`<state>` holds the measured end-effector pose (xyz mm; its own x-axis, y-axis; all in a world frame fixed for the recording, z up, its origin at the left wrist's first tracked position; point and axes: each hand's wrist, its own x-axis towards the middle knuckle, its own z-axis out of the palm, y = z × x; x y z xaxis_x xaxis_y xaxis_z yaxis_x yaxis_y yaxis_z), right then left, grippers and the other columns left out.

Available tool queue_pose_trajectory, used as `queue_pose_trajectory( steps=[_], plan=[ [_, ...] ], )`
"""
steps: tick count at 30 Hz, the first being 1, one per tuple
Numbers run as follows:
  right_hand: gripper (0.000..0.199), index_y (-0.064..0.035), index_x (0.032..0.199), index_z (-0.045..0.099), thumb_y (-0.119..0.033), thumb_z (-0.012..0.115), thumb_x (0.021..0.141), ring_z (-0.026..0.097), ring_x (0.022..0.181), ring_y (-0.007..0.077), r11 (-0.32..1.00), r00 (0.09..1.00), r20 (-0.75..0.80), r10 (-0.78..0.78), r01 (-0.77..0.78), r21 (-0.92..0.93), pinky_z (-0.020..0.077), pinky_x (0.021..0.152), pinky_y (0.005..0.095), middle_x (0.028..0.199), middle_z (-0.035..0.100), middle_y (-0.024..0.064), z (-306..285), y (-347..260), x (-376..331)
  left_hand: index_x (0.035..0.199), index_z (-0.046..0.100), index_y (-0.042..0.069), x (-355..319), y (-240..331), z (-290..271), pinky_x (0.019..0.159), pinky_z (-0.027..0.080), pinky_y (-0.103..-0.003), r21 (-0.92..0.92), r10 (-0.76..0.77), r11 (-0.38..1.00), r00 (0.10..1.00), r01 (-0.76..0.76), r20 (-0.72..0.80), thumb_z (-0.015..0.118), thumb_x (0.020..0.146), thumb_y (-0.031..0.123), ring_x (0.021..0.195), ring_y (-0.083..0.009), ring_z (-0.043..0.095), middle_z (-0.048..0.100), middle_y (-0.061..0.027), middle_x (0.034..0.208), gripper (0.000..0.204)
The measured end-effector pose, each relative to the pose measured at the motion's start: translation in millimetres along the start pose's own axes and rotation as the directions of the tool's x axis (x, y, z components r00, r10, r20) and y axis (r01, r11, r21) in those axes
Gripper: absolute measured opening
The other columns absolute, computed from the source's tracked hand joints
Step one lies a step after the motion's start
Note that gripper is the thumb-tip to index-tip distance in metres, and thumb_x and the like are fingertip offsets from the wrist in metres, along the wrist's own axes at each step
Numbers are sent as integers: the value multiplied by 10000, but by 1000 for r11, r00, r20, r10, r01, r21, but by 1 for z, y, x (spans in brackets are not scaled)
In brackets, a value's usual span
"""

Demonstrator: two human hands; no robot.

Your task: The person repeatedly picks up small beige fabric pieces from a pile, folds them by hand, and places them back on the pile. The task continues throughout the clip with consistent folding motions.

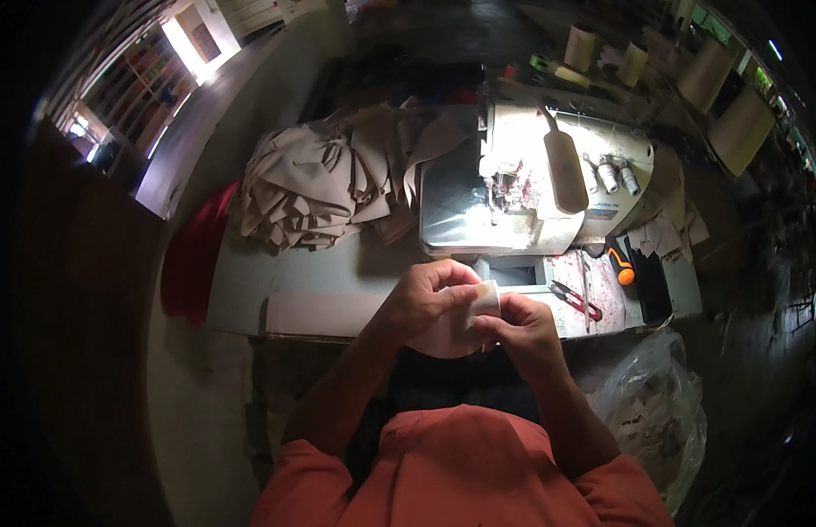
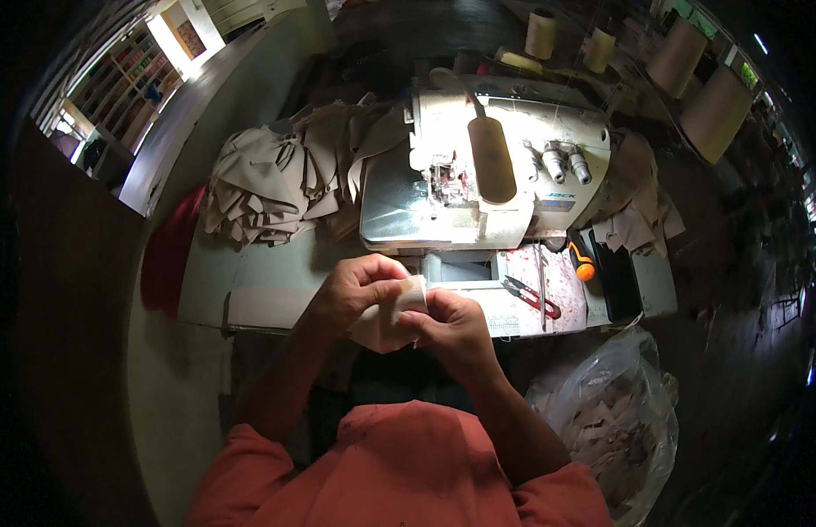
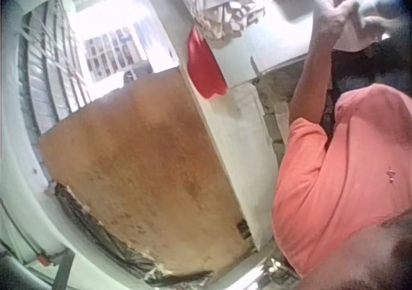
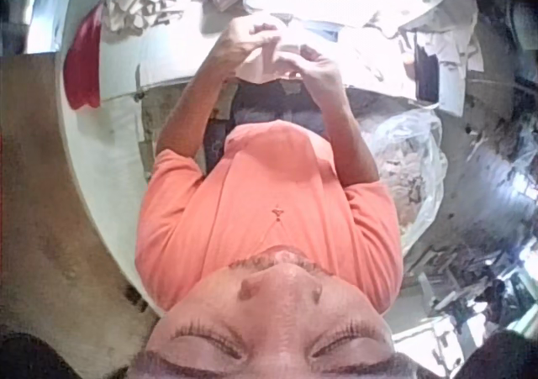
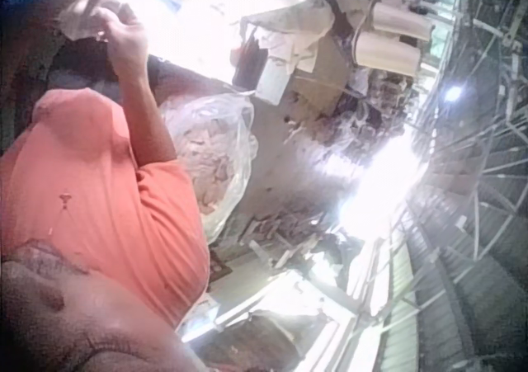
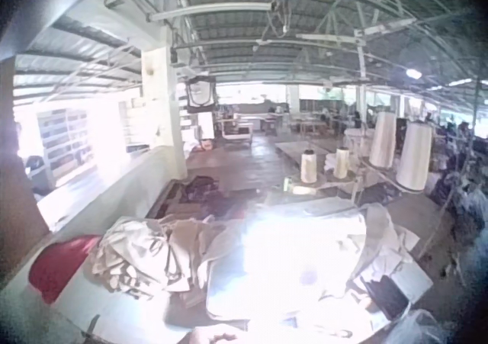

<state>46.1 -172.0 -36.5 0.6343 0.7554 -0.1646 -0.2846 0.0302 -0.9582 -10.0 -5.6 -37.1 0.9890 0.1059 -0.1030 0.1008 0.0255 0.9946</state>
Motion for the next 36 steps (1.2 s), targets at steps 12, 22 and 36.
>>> queue_pose_trajectory(
  steps=[12, 22, 36],
  plan=[
    [137, 19, 849, 569, -93, 583, 769, 549, 580, 64, 997, 993, -113, -38, 45, 58, 399, 490, 169, 679, 601, 44, -6, -4, 20, 893, 499, 50, 30, 20, 7, 561, 459, -300, 559, 490, 756, 860, -339, -141, 575, 743, 41, 645, -226, 597, 573, -112, 671, 168],
    [116, 26, 839, 546, -77, 555, 785, 599, 630, 160, 971, 983, -183, -10, 53, 233, 450, 509, 219, 738, 587, 89, -15, 30, 49, 734, 543, 29, 65, 17, -9, 570, 421, -333, 839, 584, 231, 760, -493, 286, 579, 698, 64, 645, -256, 498, 487, -104, 683, 62],
    [174, 46, 962, 550, -22, 511, 807, 576, 650, 115, 972, 948, -273, -163, 201, 118, 451, 589, 205, 769, 591, 80, -14, 20, 60, 782, 485, 8, 86, 19, -11, 614, 415, -358, 843, 497, 386, 855, -373, 151, 520, 692, 34, 697, -285, 513, 494, -110, 713, 99]
  ],
)
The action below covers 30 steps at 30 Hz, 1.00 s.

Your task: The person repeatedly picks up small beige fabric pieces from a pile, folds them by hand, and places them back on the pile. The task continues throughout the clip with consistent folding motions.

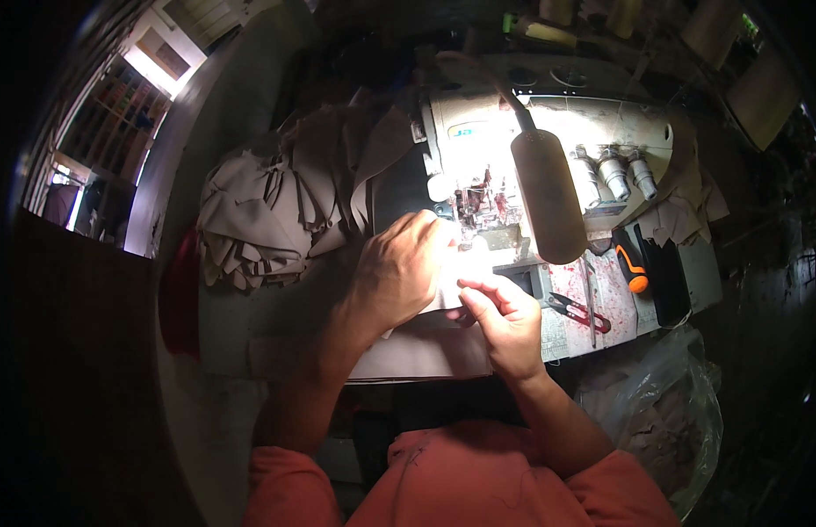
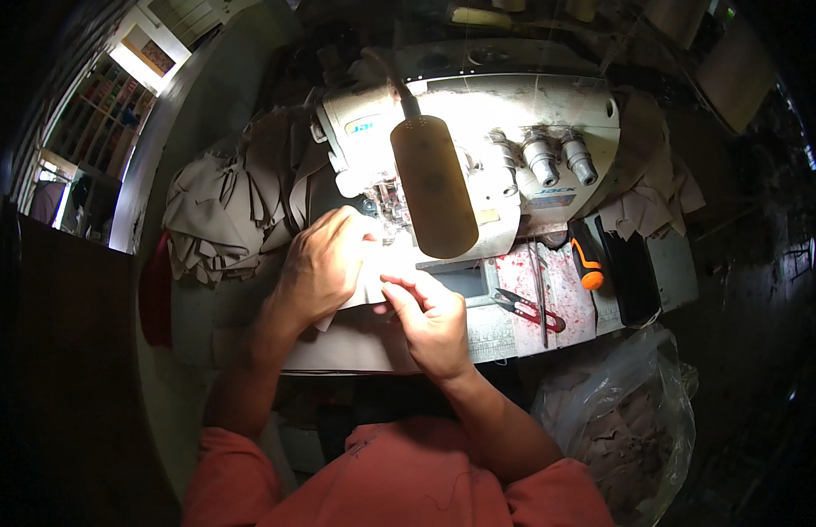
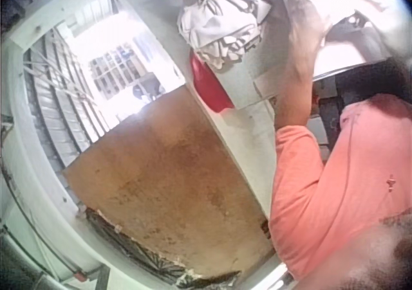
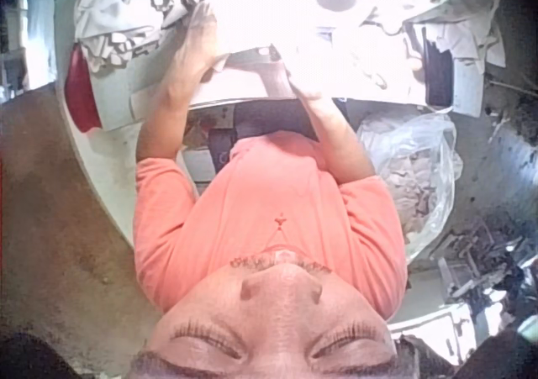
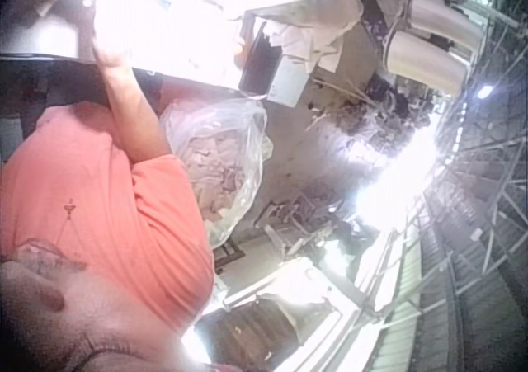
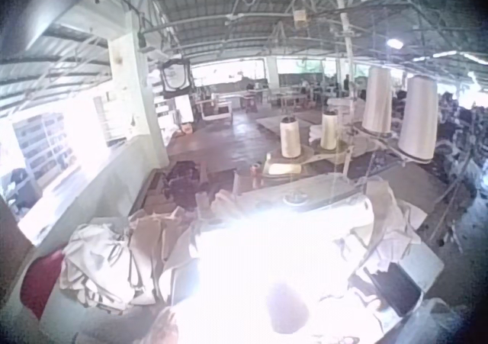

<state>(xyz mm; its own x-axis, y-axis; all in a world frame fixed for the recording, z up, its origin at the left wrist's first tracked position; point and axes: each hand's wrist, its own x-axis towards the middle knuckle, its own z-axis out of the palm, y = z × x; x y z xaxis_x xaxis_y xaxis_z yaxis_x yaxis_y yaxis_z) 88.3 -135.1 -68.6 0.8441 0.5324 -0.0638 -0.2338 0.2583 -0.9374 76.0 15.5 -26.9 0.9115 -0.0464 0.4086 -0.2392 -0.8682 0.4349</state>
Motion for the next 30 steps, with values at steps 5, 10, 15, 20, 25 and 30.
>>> queue_pose_trajectory(
  steps=[5, 10, 15, 20, 25, 30],
  plan=[
    [187, 47, 975, 548, -30, 513, 809, 580, 649, 116, 1000, 1000, -10, 3, -3, -23, 449, 565, 203, 775, 594, 78, 1, -2, 3, 789, 492, 5, 4, -3, 1, 617, 414, -358, 77, 61, 995, 998, -59, -23, 520, 708, 46, 703, -291, 508, 491, -117, 722, 95],
    [188, 38, 984, 539, -55, 497, 827, 583, 659, 119, 1000, 999, -33, -3, 3, -18, 442, 556, 195, 778, 607, 86, 3, -4, 6, 861, 514, -14, -13, 12, 4, 779, 409, -381, 146, 184, 976, 970, -162, -157, 488, 692, 25, 865, -314, 522, 536, -156, 906, 175],
    [174, 26, 974, 541, -52, 474, 834, 573, 659, 113, 996, 1000, 16, -12, 13, -85, 452, 586, 209, 767, 610, 94, -11, 1, -6, 1026, 494, -6, -6, -17, 4, 826, 406, -363, -102, -160, 981, 986, 165, 51, 499, 721, 58, 969, -302, 501, 505, -224, 1029, 311],
    [157, 33, 961, 521, -41, 459, 837, 558, 642, 102, 992, 995, -88, 43, -52, -111, 449, 590, 203, 758, 597, 93, -45, 9, -26, 962, 520, 42, 15, -68, 8, 480, 449, -384, 229, 85, 968, 991, -106, 100, 557, 717, 85, 495, -295, 532, 567, -132, 638, 251],
    [163, 48, 956, 519, -36, 463, 828, 538, 614, 90, 965, 995, -69, 75, -90, -247, 448, 574, 201, 752, 584, 87, -58, 19, -37, 970, 578, 68, 27, -86, -17, 649, 486, -353, 692, -21, 706, 972, -151, 234, 379, 858, 311, 630, -273, 593, 593, -150, 726, 334],
    [164, 39, 960, 520, -40, 458, 831, 542, 632, 90, 956, 979, -114, 167, -189, -225, 454, 580, 203, 758, 583, 80, -73, 25, -48, 718, 535, 36, -64, 8, 7, 608, 398, -339, 40, 186, 982, 965, -182, -186, 553, 728, 91, 647, -245, 494, 515, -91, 705, 59]
  ],
)
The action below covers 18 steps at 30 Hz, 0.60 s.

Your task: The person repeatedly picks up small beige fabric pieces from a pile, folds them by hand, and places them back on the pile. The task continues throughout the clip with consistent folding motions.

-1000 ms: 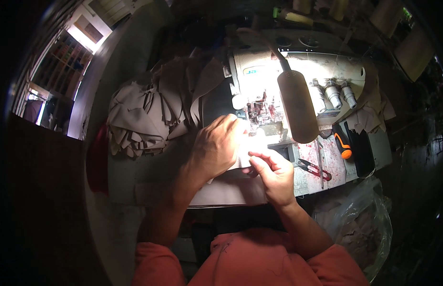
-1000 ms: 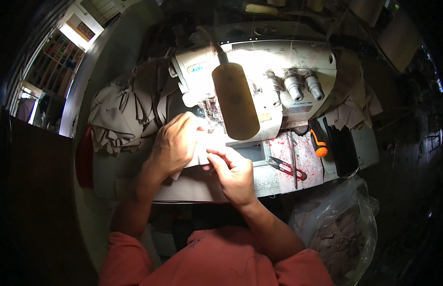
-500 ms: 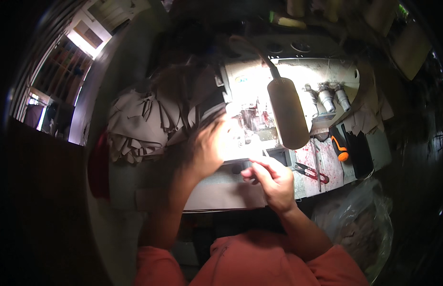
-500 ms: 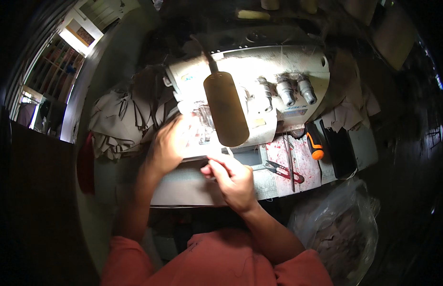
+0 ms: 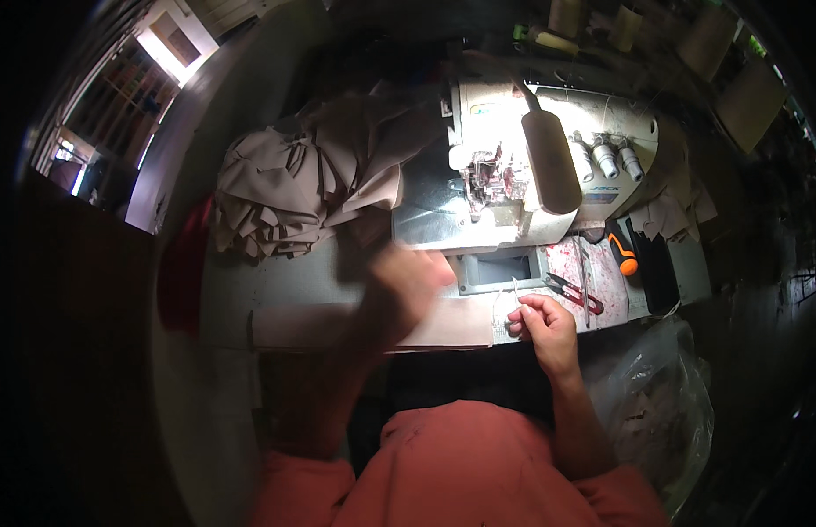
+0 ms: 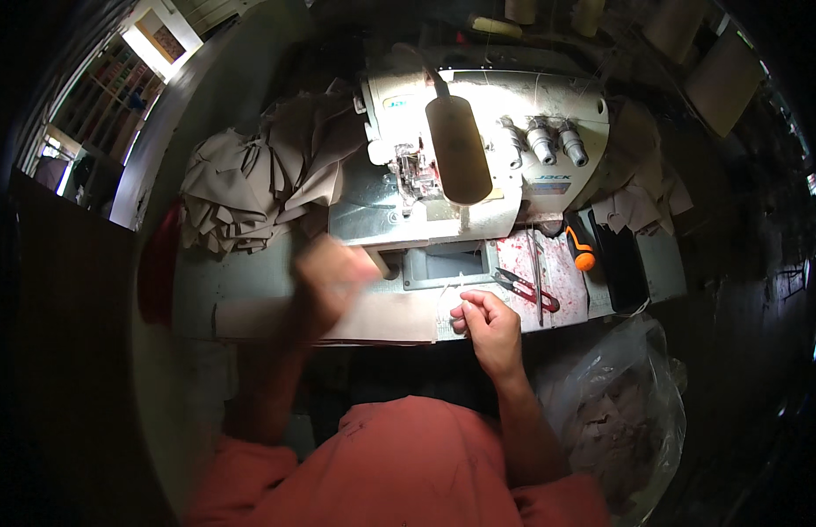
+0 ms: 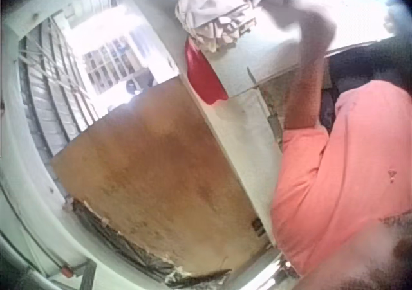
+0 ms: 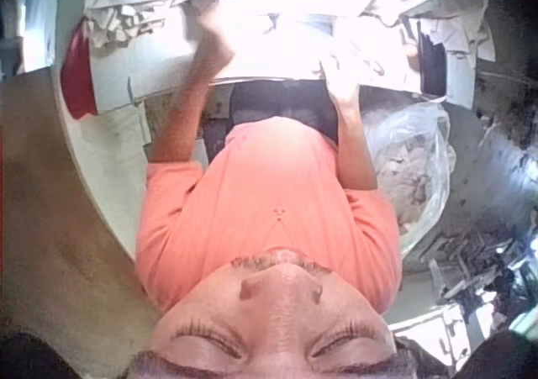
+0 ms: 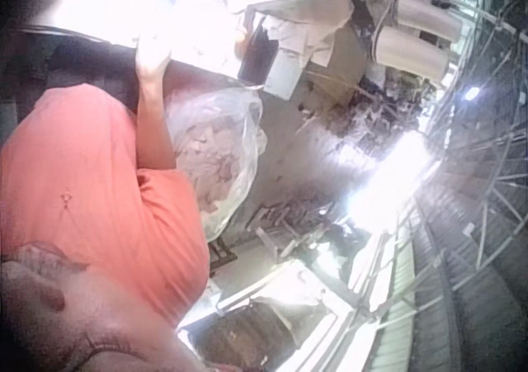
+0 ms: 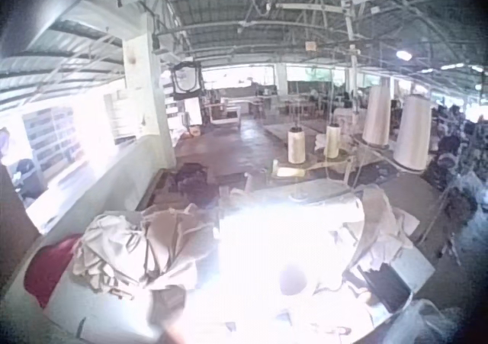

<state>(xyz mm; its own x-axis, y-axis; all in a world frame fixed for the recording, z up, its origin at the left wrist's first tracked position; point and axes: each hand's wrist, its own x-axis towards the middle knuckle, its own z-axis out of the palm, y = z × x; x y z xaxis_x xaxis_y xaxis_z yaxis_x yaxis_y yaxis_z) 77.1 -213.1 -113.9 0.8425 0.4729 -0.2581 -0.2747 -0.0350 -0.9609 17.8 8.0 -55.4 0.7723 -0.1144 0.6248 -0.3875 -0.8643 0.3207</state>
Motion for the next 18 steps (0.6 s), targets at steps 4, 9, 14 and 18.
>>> queue_pose_trajectory(
  steps=[4, 9, 14, 18],
  plan=[
    [159, 38, 956, 518, -39, 460, 830, 544, 646, 95, 1000, 998, 69, 15, -13, -27, 458, 591, 201, 771, 583, 79, 4, -2, -2, 773, 564, 59, -34, 31, 46, 683, 376, -330, 59, -435, 901, 892, 431, 124, 630, 680, 203, 781, -243, 467, 503, -66, 728, 184],
    [161, 40, 956, 519, -40, 471, 826, 548, 659, 101, 1000, 998, 66, -13, 14, -6, 461, 611, 208, 779, 584, 79, 4, 0, -6, 743, 584, 40, -43, 18, 55, 674, 380, -317, -178, -418, 884, 902, 432, 112, 643, 668, 157, 740, -231, 472, 519, -68, 726, 151],
    [172, 33, 933, 528, -49, 537, 782, 527, 680, 108, 961, 974, 118, -195, 214, -175, 441, 621, 219, 816, 572, 76, 20, -7, 0, 700, 600, 33, -45, 16, 54, 670, 392, -300, -357, -366, 864, 930, 355, 38, 638, 669, 117, 743, -213, 495, 542, -67, 717, 97],
    [116, 8, 775, 543, -70, 610, 721, 485, 622, 109, 743, 857, 316, -408, 513, -430, 401, 560, 240, 768, 549, 67, 36, -21, 10, 740, 598, 49, -45, 25, 45, 690, 387, -338, -305, -352, 907, 920, 291, -171, 621, 688, 113, 756, -231, 497, 543, -64, 732, 85]
  ],
)
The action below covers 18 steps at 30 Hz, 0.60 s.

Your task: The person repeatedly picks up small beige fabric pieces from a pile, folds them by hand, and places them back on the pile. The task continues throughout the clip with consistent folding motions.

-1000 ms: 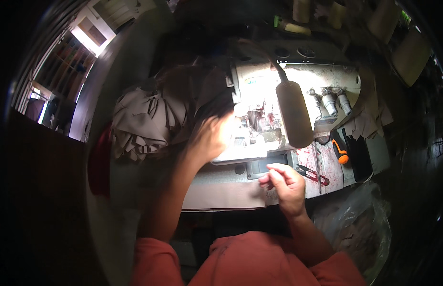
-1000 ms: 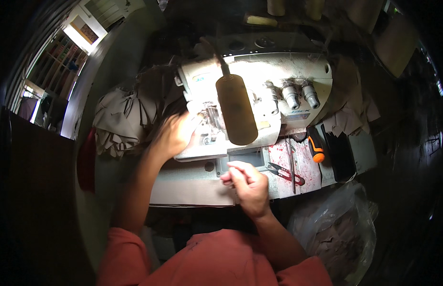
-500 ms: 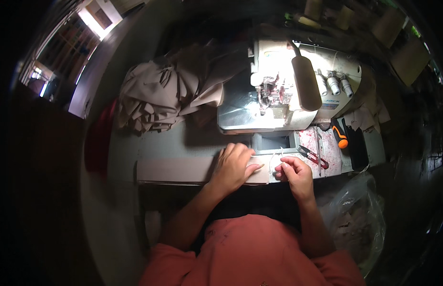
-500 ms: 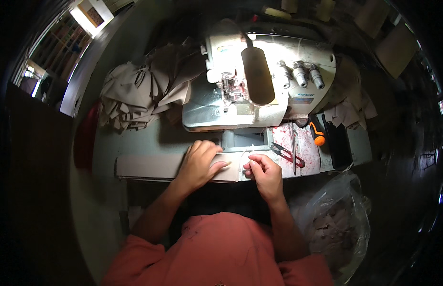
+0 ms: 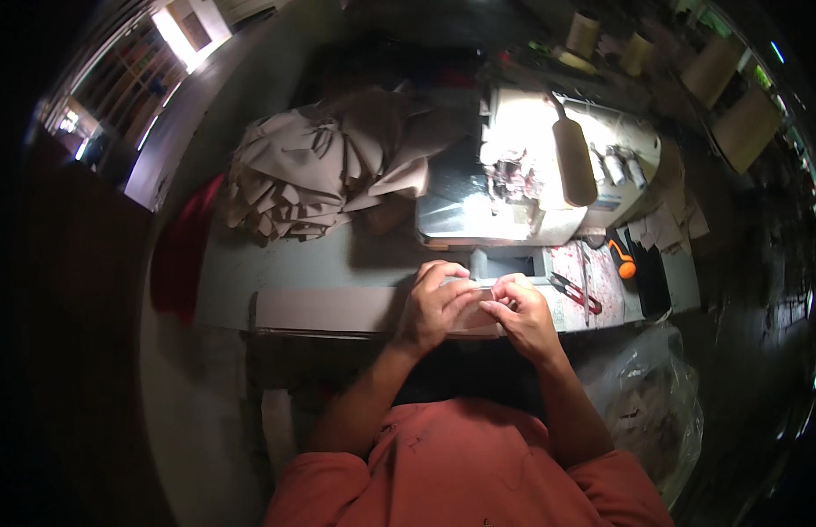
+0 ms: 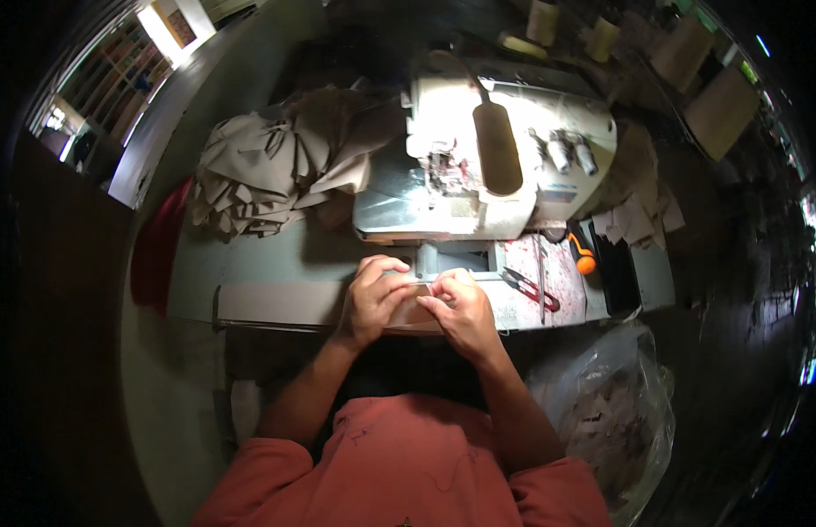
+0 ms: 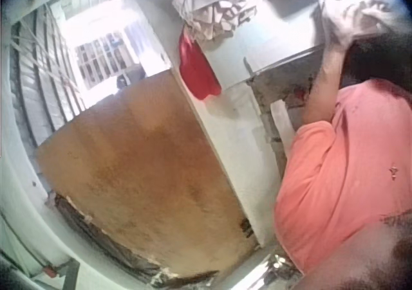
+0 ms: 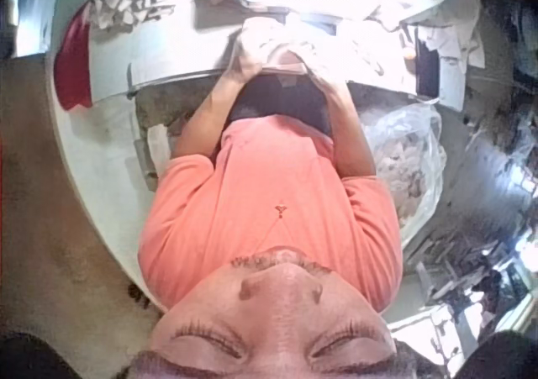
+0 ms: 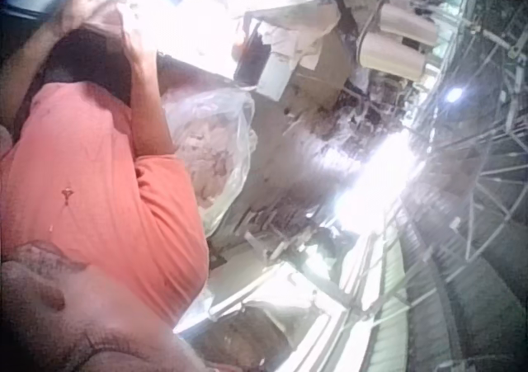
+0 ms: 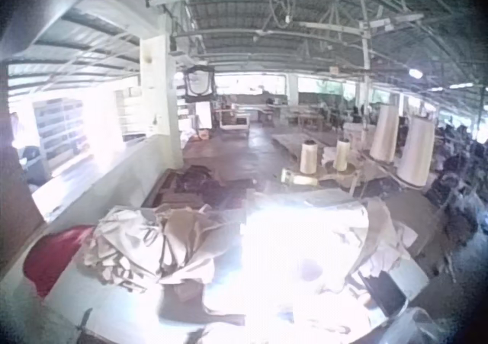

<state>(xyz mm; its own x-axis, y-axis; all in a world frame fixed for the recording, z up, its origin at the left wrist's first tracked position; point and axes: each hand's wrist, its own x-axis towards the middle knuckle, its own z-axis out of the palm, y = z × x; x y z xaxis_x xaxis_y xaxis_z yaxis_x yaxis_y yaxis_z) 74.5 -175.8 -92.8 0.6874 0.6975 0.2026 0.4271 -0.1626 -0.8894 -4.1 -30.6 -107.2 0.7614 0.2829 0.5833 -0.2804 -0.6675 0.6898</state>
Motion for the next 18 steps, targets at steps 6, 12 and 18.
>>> queue_pose_trajectory(
  steps=[6, 12, 18],
  plan=[
    [58, 16, 804, 535, -38, 538, 782, 525, 650, 78, 831, 961, 110, 253, -274, 484, 418, 606, 198, 701, 563, 25, 7, -66, 3, 996, 521, 67, -66, 19, -42, 795, 390, -360, -835, -484, 207, 795, 509, 365, 453, 842, 330, 952, -215, 483, 526, -70, 1027, 312],
    [100, 9, 814, 533, -89, 519, 804, 547, 605, 97, 606, 918, 178, 354, -370, 704, 447, 584, 221, 722, 580, 59, 1, -46, 3, 1212, 344, 8, -64, -41, -162, 902, 354, -374, -924, -799, 355, 466, -144, -380, 419, 849, 373, 1106, -235, 417, 410, -121, 1221, 520],
    [167, 17, 868, 518, -142, 477, 836, 556, 636, 118, 555, 908, 274, 317, -412, 723, 470, 584, 241, 739, 560, 71, 26, -54, 13, 1199, 347, -38, -24, 25, -94, 827, 388, -348, 60, -594, 801, 803, 596, -45, 449, 841, 180, 1039, -275, 482, 455, -209, 1150, 431]
  ],
)
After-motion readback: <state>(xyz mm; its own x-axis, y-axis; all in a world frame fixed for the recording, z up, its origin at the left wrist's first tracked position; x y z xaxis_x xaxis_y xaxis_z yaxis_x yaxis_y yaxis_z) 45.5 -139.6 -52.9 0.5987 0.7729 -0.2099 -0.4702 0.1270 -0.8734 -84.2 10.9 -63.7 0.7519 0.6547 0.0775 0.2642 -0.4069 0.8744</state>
